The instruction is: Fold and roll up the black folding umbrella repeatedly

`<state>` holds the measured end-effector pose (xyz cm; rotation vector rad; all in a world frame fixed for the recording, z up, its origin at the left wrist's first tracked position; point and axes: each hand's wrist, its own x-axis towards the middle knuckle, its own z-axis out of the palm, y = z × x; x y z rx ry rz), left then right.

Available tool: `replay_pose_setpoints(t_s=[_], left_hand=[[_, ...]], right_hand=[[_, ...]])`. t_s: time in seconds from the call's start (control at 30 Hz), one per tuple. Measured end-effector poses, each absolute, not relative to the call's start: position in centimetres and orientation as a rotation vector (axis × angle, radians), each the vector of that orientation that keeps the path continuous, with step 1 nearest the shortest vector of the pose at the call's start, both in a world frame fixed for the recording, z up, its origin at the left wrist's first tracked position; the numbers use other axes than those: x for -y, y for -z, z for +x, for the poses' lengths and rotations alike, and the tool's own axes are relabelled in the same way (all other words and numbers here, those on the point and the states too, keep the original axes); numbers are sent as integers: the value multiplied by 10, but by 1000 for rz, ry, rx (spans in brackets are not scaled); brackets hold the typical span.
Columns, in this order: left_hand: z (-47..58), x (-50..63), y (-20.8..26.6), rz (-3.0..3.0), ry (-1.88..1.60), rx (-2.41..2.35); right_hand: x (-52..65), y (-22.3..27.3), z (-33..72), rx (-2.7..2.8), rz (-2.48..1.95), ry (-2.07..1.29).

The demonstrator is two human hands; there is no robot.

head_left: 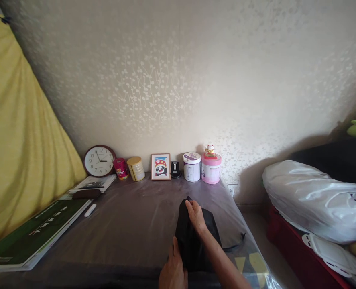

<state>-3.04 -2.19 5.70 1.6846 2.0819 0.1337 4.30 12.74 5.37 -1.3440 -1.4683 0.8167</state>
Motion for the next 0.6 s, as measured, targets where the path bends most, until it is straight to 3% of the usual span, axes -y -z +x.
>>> replay_pose_setpoints(t_s=[0.47,0.6], left_hand=[[-40,22,-31,1690,-210,-2059],[-49,31,-19,1671,-272,-2099]], right_hand=[[-122,-53,18,1794,-1443,-1044],[-114,-60,18,1988,-1425,-922]])
